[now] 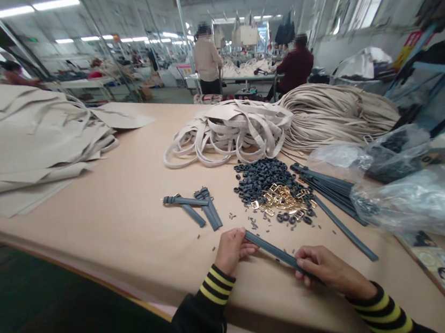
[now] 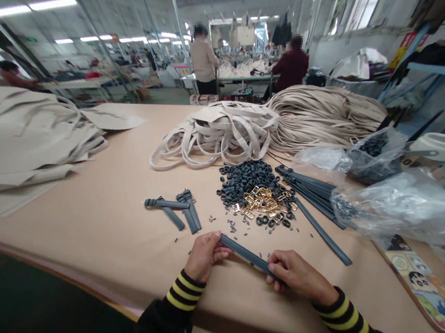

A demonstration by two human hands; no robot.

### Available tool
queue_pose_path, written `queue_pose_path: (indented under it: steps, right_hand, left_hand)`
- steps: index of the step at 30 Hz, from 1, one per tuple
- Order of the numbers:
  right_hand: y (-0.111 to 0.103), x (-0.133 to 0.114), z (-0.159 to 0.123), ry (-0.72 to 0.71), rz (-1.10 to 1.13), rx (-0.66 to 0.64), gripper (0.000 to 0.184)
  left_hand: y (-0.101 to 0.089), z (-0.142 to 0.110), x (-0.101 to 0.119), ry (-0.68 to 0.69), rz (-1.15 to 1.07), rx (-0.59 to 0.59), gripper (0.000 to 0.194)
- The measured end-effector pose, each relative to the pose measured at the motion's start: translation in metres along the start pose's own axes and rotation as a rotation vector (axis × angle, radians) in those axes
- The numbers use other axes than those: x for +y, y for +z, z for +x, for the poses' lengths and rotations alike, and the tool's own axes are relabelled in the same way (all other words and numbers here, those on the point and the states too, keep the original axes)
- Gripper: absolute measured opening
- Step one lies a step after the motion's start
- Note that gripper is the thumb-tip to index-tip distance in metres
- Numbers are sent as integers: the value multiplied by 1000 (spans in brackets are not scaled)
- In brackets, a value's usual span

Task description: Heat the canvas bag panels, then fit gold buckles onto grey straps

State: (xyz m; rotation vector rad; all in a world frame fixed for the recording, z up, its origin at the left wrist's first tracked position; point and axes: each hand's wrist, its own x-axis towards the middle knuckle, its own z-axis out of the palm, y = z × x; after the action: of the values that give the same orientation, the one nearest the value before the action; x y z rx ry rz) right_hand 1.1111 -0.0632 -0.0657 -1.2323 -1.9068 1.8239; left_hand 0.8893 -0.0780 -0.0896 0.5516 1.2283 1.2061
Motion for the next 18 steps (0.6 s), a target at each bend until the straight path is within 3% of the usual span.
queue_pose_path:
  steps: [4,8,13,18]
  right_hand:
    - [12,-6,15,-38,-66,30,18]
    - [22,-8,31,-83,54,-31,18]
    - [22,-1,36,-45,215,-98,24]
    - [19,-1,34,-56,162,-99,22]
  left_hand:
    - [11,-6,-10,-20,114,-48,31]
    - [19,-13,-14,-35,152,-70,31]
    - [19,-11,-14,-48,180,-109,32]
    - [19,-8,-14,-29,195,-135,32]
